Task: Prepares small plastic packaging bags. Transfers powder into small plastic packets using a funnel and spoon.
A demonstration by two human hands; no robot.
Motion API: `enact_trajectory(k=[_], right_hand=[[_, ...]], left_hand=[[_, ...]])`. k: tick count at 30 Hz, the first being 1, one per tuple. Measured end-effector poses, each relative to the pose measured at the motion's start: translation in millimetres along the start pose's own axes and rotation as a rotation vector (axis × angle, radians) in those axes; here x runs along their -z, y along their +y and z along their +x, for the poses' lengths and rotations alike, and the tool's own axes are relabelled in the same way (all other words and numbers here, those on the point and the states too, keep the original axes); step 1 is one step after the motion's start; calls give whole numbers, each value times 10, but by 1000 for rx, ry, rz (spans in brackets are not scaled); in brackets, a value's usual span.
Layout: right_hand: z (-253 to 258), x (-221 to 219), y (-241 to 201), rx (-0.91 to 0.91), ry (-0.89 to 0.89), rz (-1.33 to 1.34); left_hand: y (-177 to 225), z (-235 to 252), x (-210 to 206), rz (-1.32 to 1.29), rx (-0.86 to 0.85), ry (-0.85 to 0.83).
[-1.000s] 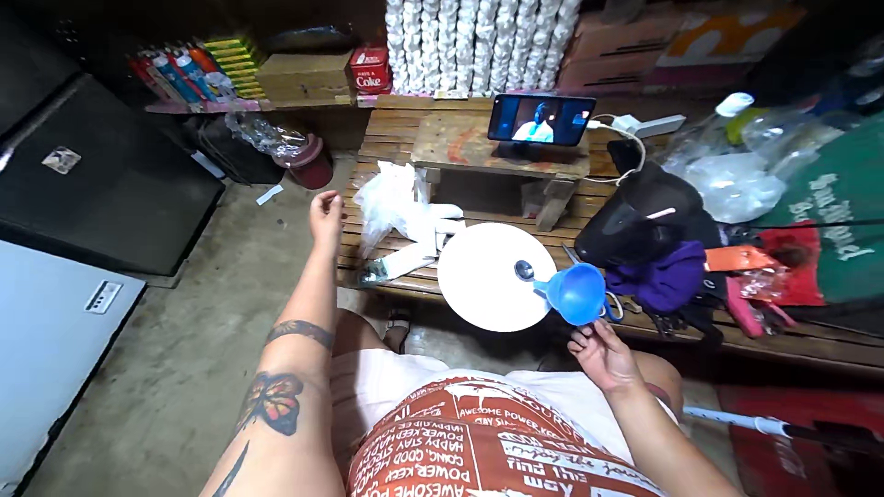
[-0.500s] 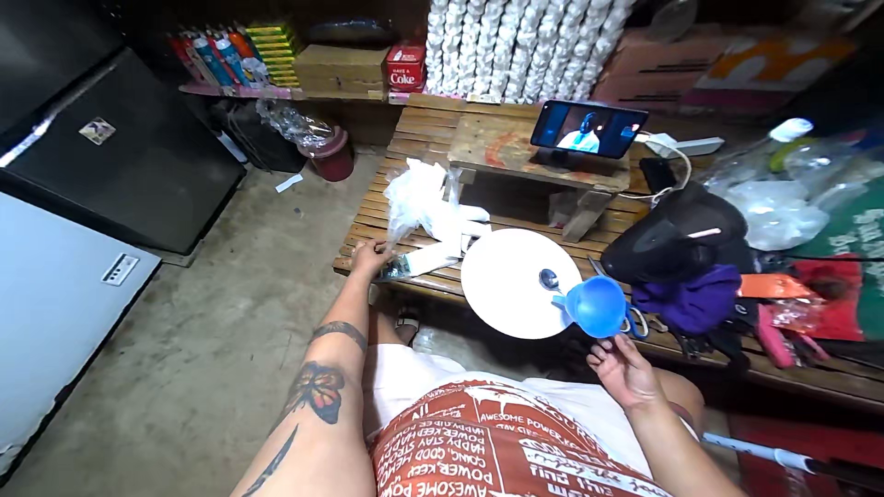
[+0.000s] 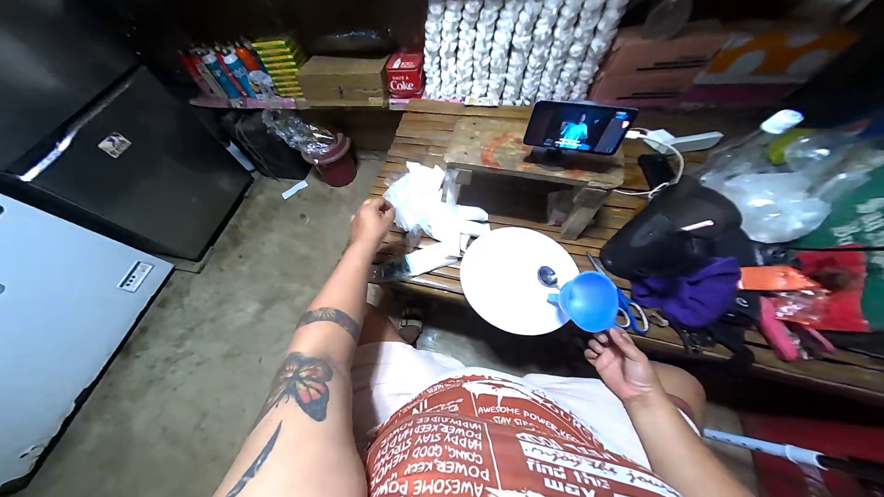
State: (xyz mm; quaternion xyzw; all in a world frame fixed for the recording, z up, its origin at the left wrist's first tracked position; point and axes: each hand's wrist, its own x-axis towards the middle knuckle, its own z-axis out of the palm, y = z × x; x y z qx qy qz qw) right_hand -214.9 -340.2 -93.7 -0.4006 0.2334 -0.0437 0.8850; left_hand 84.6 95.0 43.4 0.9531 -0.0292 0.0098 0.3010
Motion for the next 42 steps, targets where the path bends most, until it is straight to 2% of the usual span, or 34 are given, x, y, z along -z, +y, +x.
enact_trajectory(k=[6, 13, 17, 22, 27, 35, 38, 42], right_hand=[[-38, 35, -29, 21, -3, 20], [-24, 54, -25, 32, -11, 42], [-14, 43, -26, 27, -27, 26], [-18, 48, -38, 27, -23, 33], [-45, 56, -54, 20, -19, 33], [-15, 79, -31, 14, -8, 20], [-1, 66, -24, 2, -10, 6], [-4, 61, -24, 7, -22, 14]], left_hand=[[440, 119, 459, 98, -11, -120], [882, -32, 920, 306, -129, -216], [1086, -157, 1053, 508, -312, -363], [1190, -243, 883, 569, -414, -466], [1163, -253, 480, 566, -456, -505], [1180, -255, 340, 545, -581, -365], [1013, -158, 207, 582, -572, -373], [1029, -167, 267, 515, -573, -327]])
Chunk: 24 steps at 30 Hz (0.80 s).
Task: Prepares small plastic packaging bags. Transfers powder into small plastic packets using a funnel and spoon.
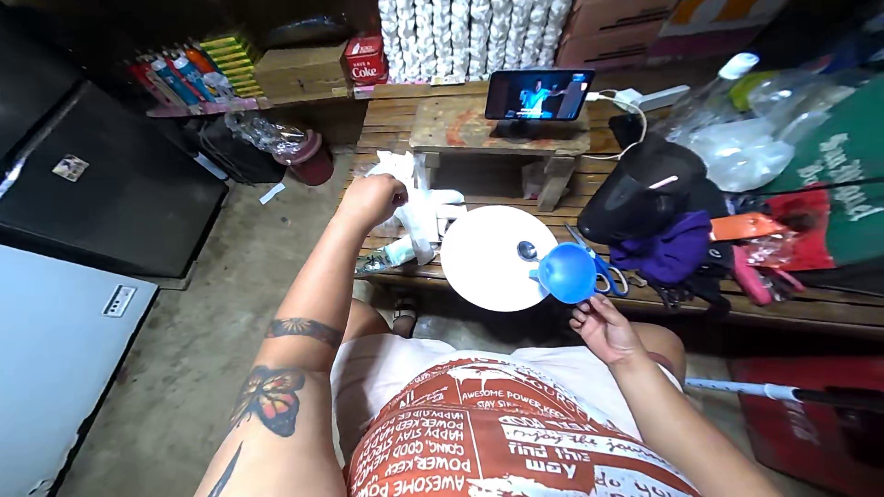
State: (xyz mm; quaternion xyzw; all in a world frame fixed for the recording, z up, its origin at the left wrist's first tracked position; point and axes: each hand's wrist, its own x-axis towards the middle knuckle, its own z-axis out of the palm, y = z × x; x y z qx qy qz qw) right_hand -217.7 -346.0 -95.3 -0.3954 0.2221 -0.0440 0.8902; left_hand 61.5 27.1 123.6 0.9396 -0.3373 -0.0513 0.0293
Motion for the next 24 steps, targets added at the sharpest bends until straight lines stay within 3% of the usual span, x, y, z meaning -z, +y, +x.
enact_trajectory(k=[4, 15, 24], right_hand=[[-25, -48, -20, -17, 34, -50], [383, -754, -108, -246, 225, 57], [455, -782, -128, -262, 228, -49]], left_hand=[[12, -34, -24, 16, -15, 24], [196, -20, -50, -38, 9, 26], [213, -149, -397, -481, 131, 103]])
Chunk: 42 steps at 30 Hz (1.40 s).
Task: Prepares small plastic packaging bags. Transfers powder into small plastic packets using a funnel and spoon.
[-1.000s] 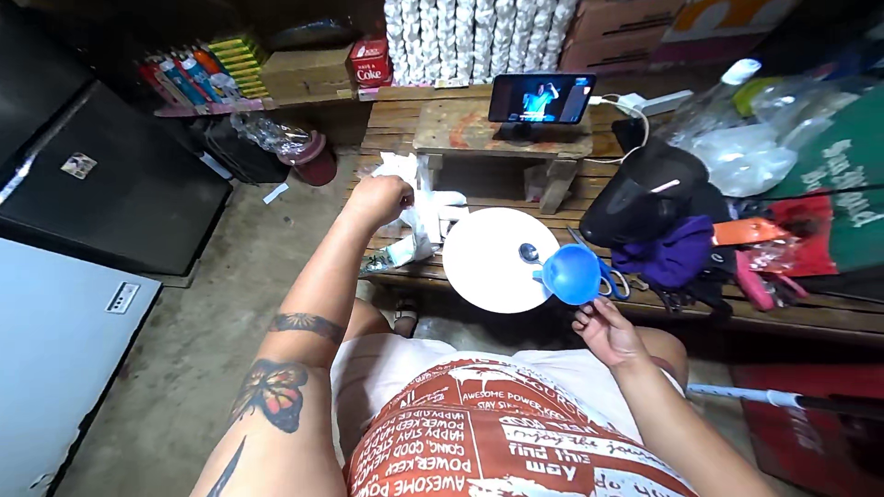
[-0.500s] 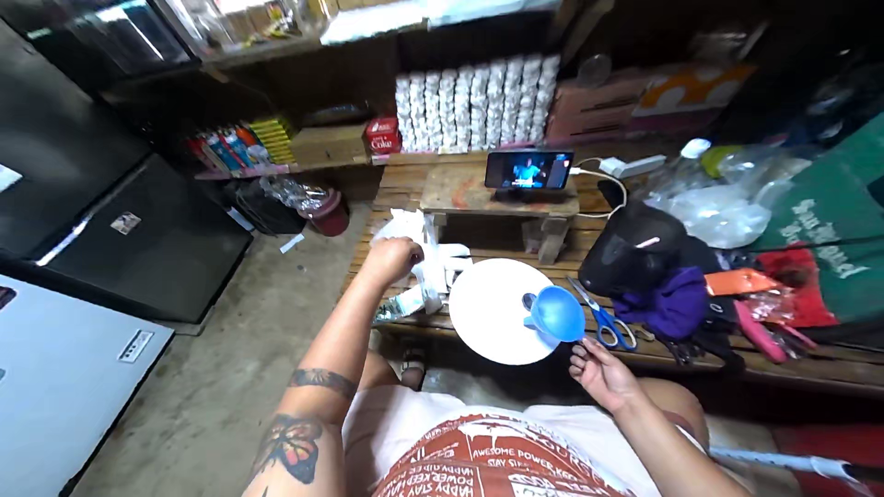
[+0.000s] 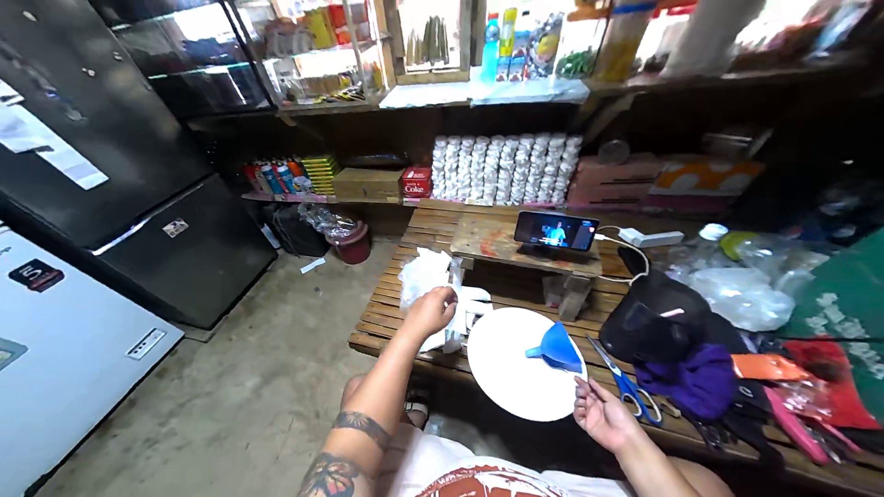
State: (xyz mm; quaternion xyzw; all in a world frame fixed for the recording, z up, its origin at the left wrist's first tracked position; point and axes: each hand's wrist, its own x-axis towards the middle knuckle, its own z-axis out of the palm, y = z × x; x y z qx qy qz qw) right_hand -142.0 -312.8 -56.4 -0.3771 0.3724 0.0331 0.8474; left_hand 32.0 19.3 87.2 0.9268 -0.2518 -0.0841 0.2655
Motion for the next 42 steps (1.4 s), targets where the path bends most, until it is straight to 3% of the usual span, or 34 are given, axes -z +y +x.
enact_trajectory(k=[5, 13, 21, 27, 33, 42], right_hand=[[-190, -30, 85, -32, 25, -143], [-356, -267, 157, -6, -30, -500], [-222, -1140, -149, 113, -216, -998], [168, -1993, -314, 247, -310, -1350], [637, -2480, -339, 421, -298, -1378], [1122, -2910, -102, 601, -157, -1276]], left_hand=[[-165, -114, -72, -207, 12, 96], [-495, -102, -513, -681, -21, 415], [-678, 45, -756, -966, -234, 454], [-629, 67, -754, -1096, -265, 464], [-612, 64, -737, -1089, -263, 405], [-692, 77, -714, -1079, -322, 490]])
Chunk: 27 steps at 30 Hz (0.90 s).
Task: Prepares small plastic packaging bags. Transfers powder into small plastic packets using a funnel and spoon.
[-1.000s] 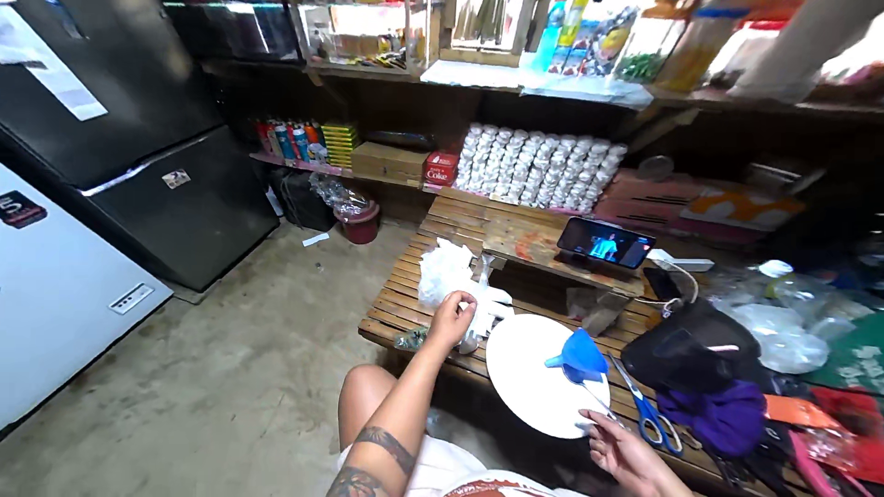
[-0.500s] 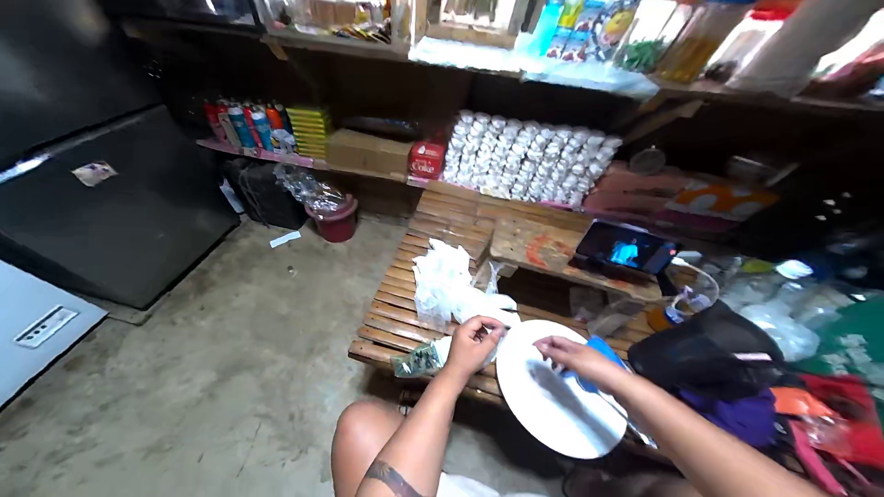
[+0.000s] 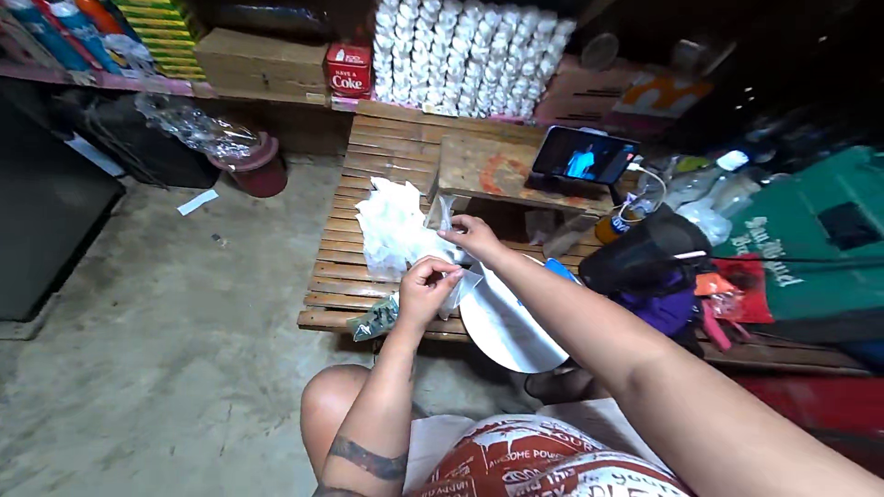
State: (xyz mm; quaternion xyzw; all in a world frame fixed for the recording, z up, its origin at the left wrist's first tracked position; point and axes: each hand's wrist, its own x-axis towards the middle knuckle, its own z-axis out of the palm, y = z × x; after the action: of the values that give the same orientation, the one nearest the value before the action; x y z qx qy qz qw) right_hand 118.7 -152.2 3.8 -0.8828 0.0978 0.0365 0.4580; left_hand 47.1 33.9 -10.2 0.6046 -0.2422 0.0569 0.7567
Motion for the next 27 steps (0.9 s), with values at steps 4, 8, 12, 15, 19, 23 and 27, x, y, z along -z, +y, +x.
enact_trajectory(k=[4, 8, 12, 15, 19, 23, 27], right_hand=[[-146, -10, -30, 58, 66, -11], [-510, 148, 135, 175, 78, 87], [-942, 196, 272, 228, 88, 150], [-1137, 196, 298, 264, 63, 130], [-1271, 248, 240, 294, 12, 92], [-1318, 302, 159, 306, -10, 78], [-1315, 259, 147, 275, -32, 116]], left_hand=[[69, -15, 62, 79, 12, -25], [8, 82, 101, 20, 44, 73], [39, 106, 141, 32, 118, 137], [56, 102, 142, 31, 116, 131], [91, 71, 100, 15, 102, 71], [80, 36, 63, 2, 68, 19], [99, 20, 45, 8, 90, -1]])
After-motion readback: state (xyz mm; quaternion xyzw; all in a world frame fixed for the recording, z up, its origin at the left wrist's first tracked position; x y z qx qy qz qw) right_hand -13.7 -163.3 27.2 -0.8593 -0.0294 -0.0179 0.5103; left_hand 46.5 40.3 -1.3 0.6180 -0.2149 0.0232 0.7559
